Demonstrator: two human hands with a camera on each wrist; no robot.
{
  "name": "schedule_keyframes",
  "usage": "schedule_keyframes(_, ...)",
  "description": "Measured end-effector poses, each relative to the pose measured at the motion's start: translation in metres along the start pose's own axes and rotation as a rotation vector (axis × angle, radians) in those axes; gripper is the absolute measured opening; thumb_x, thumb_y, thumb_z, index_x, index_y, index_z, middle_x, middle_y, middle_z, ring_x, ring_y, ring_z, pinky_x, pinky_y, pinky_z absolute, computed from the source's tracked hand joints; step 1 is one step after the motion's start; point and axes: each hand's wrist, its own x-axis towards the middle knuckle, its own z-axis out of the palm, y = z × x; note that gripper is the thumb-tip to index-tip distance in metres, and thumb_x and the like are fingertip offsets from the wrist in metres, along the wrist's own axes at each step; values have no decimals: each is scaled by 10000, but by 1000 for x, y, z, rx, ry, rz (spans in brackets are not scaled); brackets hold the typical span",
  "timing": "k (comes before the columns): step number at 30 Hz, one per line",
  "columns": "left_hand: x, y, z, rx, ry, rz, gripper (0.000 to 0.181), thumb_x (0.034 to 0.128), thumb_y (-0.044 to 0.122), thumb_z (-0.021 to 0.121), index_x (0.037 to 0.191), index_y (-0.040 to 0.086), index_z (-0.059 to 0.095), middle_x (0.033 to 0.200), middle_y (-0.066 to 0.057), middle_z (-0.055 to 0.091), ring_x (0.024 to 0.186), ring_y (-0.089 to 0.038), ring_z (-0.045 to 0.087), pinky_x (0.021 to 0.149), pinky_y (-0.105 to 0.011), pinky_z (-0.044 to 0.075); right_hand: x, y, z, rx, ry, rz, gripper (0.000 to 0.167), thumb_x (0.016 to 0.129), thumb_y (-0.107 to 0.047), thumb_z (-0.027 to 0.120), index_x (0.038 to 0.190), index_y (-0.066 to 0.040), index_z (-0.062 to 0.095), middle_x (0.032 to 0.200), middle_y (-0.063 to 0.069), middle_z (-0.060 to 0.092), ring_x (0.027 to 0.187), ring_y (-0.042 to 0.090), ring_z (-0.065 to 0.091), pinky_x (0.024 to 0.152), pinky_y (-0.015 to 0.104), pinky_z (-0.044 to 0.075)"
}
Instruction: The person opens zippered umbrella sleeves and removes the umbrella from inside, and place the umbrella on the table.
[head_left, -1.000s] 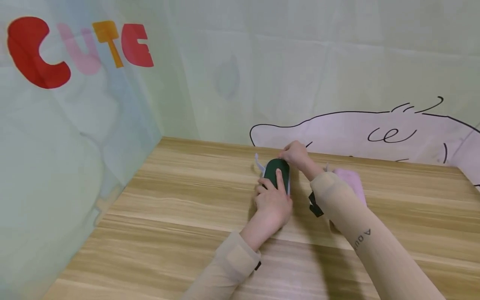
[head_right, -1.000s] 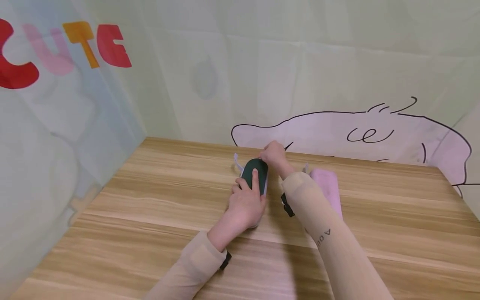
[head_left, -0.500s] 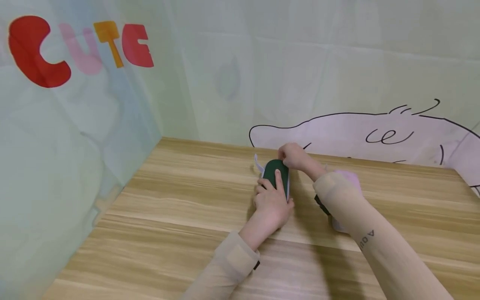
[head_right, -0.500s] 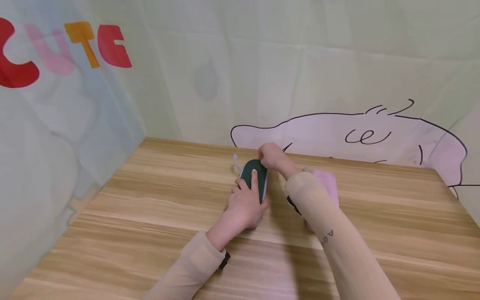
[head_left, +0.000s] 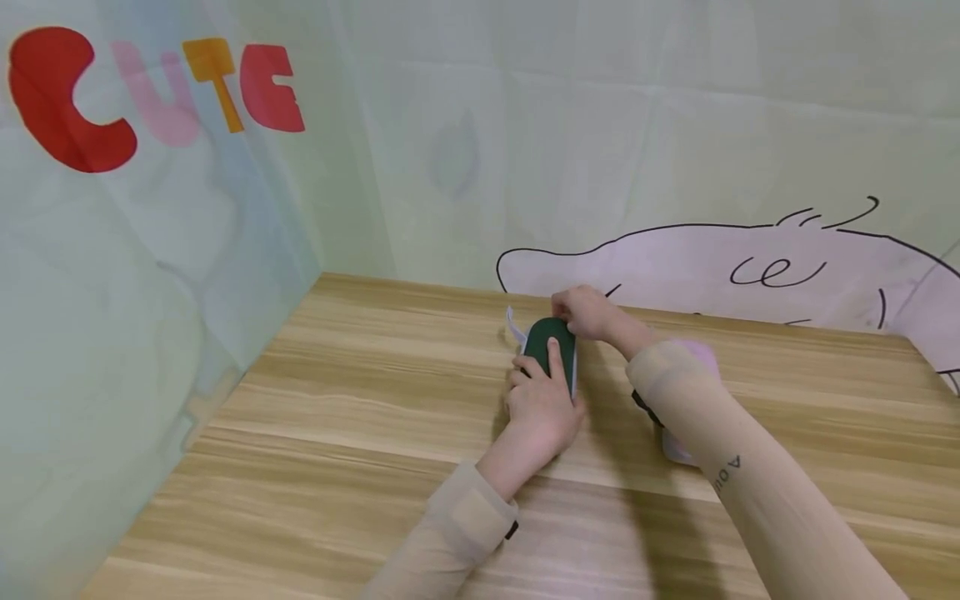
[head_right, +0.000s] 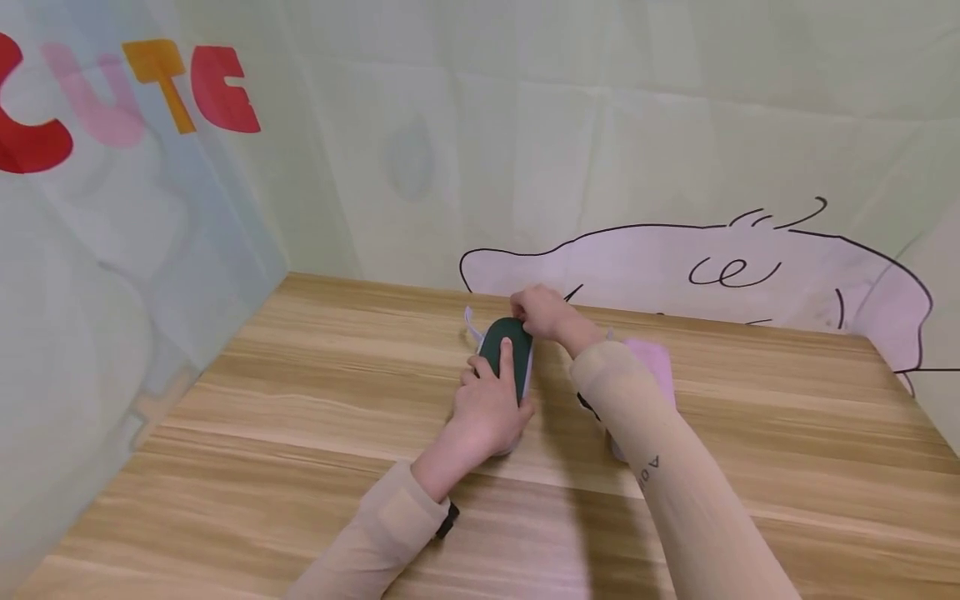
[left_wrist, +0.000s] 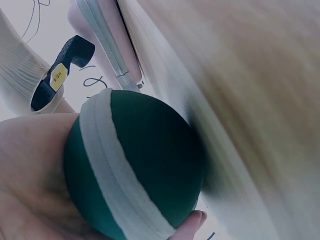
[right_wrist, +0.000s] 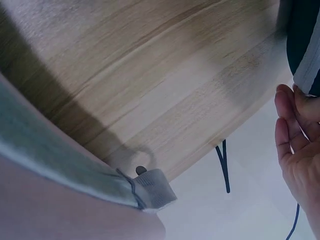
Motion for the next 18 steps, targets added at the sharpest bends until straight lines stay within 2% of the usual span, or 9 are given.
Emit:
schedule_keyframes(7,-2,-1,-1,-4,8,15,837,939,549,485,1560,166,76,1473,-312,319,1131,-392,540,526,-310,470,-3,-2,0,-13,9,5,137,921,12,518,904,-38,645,881,128,680,715,208,564,628,301,461)
schedule_keyframes(18,-1,-1,-3,-30,-3,4,844,939,552,484,1561,171,59,1474,-311,305,1120,-386,534,522,-330,462,-14,4,-2,-16,26,31,132,910,13,520,894,-27,646,872,132,688,698,204,561,655,335,482)
